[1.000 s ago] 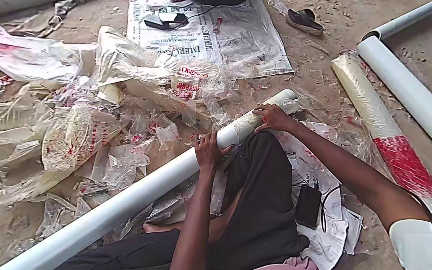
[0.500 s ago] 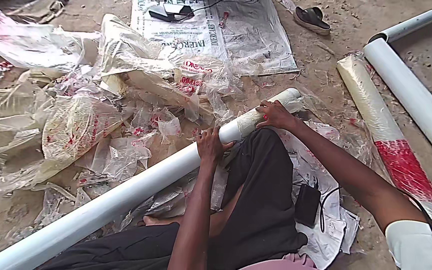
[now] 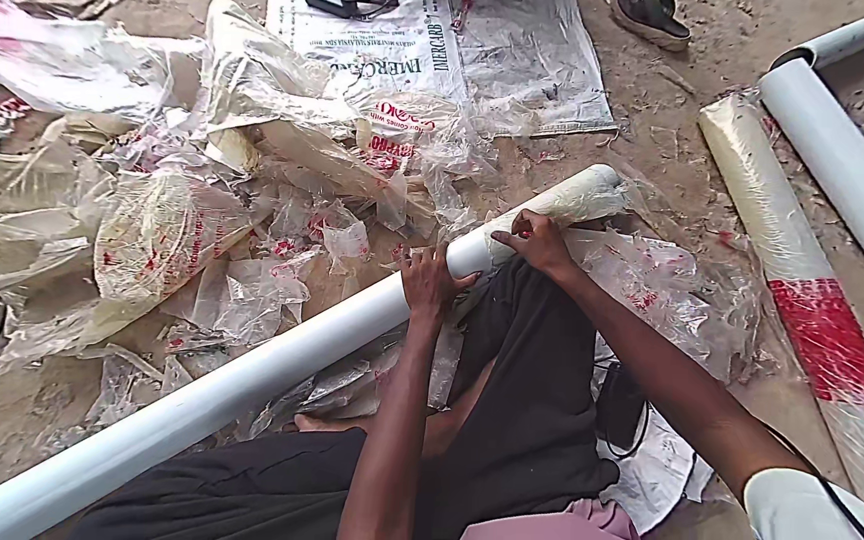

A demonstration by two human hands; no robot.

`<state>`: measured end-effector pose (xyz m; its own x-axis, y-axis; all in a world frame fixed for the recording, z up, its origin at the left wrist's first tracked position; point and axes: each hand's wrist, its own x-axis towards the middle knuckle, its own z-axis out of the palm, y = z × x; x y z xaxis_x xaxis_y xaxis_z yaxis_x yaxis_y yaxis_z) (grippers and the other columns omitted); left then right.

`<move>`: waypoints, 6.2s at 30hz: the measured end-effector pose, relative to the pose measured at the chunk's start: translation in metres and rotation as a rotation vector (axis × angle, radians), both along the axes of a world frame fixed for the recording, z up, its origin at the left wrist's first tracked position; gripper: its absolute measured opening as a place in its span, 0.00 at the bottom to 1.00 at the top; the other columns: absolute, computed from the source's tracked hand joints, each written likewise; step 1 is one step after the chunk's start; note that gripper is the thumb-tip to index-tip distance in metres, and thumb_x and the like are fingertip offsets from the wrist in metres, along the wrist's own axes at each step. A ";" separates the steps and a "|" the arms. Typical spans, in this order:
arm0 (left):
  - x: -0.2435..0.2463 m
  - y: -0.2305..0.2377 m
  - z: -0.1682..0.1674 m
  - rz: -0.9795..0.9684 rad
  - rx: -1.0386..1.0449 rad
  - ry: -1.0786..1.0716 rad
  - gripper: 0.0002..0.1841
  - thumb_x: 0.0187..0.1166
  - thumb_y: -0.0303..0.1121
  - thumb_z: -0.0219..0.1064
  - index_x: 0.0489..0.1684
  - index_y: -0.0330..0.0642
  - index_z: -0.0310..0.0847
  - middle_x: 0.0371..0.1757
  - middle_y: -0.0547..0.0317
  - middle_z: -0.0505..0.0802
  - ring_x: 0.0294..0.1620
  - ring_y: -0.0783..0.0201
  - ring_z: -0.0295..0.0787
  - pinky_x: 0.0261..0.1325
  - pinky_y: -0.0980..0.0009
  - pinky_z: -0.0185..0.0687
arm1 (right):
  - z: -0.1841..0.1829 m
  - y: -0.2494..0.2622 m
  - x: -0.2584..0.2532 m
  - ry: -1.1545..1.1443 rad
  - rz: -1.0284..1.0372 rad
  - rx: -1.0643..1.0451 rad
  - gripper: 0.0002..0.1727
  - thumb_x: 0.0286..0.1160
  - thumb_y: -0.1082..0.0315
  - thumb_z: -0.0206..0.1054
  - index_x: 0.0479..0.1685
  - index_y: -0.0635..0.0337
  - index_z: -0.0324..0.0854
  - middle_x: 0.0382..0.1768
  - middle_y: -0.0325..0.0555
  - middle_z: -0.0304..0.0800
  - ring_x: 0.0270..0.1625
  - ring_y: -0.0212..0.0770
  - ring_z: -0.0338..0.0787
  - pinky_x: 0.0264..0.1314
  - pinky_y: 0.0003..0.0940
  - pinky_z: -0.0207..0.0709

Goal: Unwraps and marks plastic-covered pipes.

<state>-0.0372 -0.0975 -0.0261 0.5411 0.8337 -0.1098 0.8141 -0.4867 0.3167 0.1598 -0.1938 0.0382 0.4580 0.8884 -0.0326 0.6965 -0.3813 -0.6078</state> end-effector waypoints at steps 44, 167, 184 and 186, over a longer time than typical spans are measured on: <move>0.000 0.000 -0.003 0.001 0.015 -0.012 0.53 0.54 0.83 0.66 0.79 0.57 0.79 0.67 0.51 0.92 0.66 0.46 0.88 0.71 0.40 0.74 | -0.044 -0.041 0.038 -0.014 -0.519 0.309 0.17 0.79 0.54 0.72 0.50 0.60 0.84 0.35 0.52 0.85 0.30 0.47 0.82 0.36 0.50 0.78; 0.046 0.059 0.012 -0.079 -0.055 0.082 0.56 0.44 0.65 0.87 0.83 0.56 0.72 0.66 0.35 0.89 0.68 0.33 0.84 0.66 0.28 0.72 | 0.001 0.015 0.007 -0.341 -0.439 -0.108 0.08 0.77 0.72 0.67 0.48 0.65 0.86 0.41 0.69 0.88 0.44 0.69 0.91 0.39 0.64 0.82; 0.048 0.059 0.010 -0.074 -0.024 0.072 0.55 0.44 0.66 0.86 0.82 0.56 0.74 0.66 0.38 0.90 0.68 0.35 0.85 0.67 0.29 0.72 | 0.000 -0.002 0.020 -0.185 -0.324 -0.021 0.07 0.82 0.67 0.68 0.44 0.62 0.87 0.38 0.66 0.88 0.41 0.69 0.89 0.37 0.68 0.79; 0.046 0.060 0.010 -0.073 -0.015 0.067 0.56 0.45 0.67 0.85 0.84 0.56 0.72 0.67 0.38 0.89 0.69 0.35 0.84 0.68 0.30 0.71 | -0.001 -0.007 0.037 -0.111 -0.268 0.037 0.11 0.80 0.63 0.72 0.53 0.61 0.88 0.41 0.62 0.92 0.43 0.64 0.91 0.43 0.67 0.80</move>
